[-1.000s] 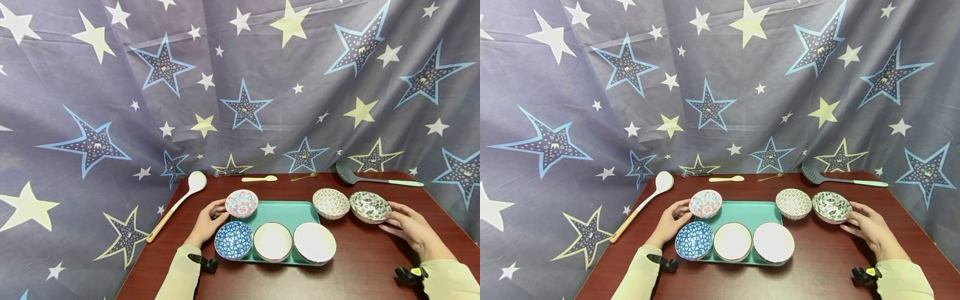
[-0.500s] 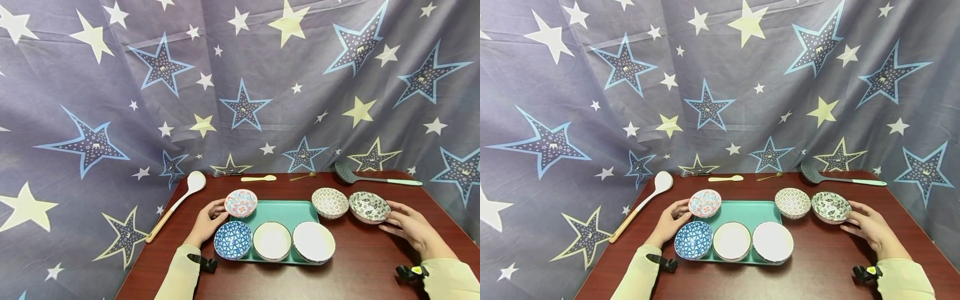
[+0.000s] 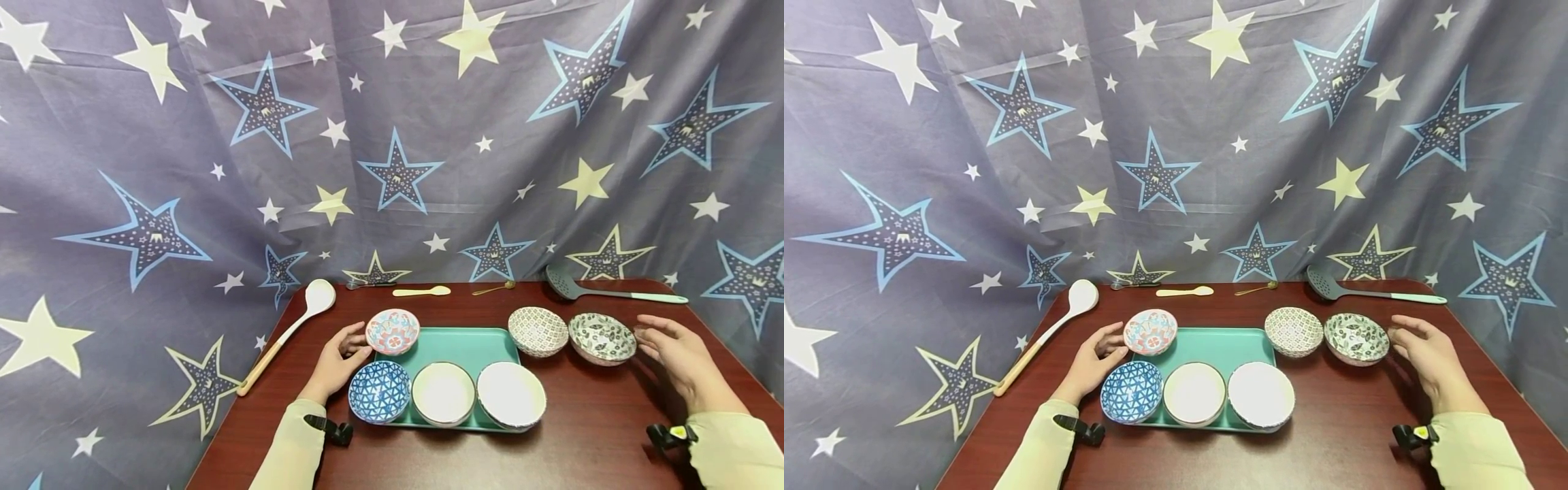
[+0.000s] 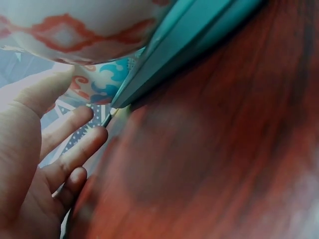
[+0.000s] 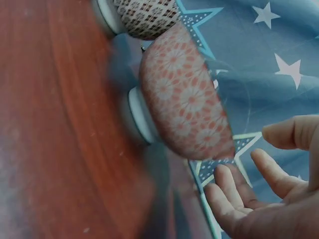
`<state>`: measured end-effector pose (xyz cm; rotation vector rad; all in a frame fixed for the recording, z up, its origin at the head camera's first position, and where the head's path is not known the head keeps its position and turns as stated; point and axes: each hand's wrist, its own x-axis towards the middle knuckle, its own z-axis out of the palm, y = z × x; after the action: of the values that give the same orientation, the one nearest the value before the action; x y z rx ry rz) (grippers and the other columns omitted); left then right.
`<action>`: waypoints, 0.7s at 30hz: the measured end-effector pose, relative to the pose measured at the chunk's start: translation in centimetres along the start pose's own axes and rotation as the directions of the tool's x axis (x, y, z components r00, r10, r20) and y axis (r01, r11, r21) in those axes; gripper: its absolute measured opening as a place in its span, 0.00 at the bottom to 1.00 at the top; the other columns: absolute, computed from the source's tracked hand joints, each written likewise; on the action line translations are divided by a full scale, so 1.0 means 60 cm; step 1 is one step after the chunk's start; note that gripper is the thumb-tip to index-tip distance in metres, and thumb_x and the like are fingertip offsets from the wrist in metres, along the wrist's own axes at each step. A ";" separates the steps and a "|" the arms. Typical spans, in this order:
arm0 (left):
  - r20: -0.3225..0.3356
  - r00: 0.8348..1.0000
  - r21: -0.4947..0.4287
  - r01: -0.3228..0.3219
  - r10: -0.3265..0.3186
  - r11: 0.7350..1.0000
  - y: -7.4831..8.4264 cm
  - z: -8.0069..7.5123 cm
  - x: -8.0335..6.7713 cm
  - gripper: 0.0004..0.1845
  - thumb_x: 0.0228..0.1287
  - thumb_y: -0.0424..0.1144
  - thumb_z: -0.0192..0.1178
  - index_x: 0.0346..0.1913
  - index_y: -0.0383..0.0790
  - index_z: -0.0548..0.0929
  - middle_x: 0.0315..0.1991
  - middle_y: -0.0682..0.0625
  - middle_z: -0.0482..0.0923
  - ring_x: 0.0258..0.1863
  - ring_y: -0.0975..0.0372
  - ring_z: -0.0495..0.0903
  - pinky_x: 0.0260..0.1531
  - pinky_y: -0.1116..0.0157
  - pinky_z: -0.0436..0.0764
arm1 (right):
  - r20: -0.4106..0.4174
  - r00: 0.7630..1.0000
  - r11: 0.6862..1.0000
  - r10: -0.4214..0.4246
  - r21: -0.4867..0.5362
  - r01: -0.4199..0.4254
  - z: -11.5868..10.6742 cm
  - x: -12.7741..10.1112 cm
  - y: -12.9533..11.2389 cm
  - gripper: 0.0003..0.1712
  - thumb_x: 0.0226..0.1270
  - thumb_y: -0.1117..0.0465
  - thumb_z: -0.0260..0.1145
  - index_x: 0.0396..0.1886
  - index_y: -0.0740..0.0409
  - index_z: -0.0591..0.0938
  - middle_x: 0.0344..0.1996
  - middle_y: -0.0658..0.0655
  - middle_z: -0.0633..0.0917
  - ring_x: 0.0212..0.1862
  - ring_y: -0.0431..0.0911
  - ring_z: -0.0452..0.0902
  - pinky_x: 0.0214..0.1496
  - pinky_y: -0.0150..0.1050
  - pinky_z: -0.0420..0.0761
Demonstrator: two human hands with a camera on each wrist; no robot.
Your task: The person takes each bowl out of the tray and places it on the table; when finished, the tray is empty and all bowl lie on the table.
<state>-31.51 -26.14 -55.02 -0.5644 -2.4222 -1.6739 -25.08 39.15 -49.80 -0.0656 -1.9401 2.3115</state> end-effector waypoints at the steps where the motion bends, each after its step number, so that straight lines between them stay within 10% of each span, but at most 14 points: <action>1: -0.001 1.000 0.007 0.005 -0.005 1.000 0.001 -0.001 0.000 0.32 0.71 0.39 0.70 0.74 0.40 0.74 0.57 0.44 0.86 0.50 0.50 0.87 0.50 0.64 0.83 | -0.020 1.000 1.000 -0.016 -0.019 0.016 0.004 0.002 -0.004 0.19 0.77 0.70 0.62 0.42 0.37 0.87 0.36 0.39 0.88 0.39 0.31 0.84 0.40 0.26 0.83; 8: -0.042 0.996 0.077 0.080 -0.077 0.994 0.017 -0.008 -0.004 0.31 0.72 0.45 0.69 0.73 0.39 0.75 0.57 0.46 0.86 0.48 0.54 0.86 0.48 0.62 0.84 | -0.066 0.991 0.968 -0.118 -0.228 0.100 0.044 0.016 -0.040 0.16 0.78 0.68 0.61 0.48 0.40 0.85 0.36 0.34 0.86 0.40 0.26 0.82 0.41 0.22 0.80; 21: 0.015 0.993 0.141 0.115 -0.118 0.983 0.048 -0.027 -0.040 0.30 0.73 0.47 0.68 0.72 0.40 0.76 0.57 0.47 0.85 0.52 0.56 0.86 0.54 0.60 0.82 | 0.136 0.969 0.914 -0.205 -0.328 0.239 0.161 0.047 -0.089 0.17 0.79 0.68 0.60 0.56 0.43 0.83 0.43 0.32 0.86 0.49 0.28 0.80 0.50 0.22 0.77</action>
<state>-28.37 -27.26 -52.69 -0.4316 -2.6103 -1.5299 -28.62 30.93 -42.69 0.2314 -2.2469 1.8482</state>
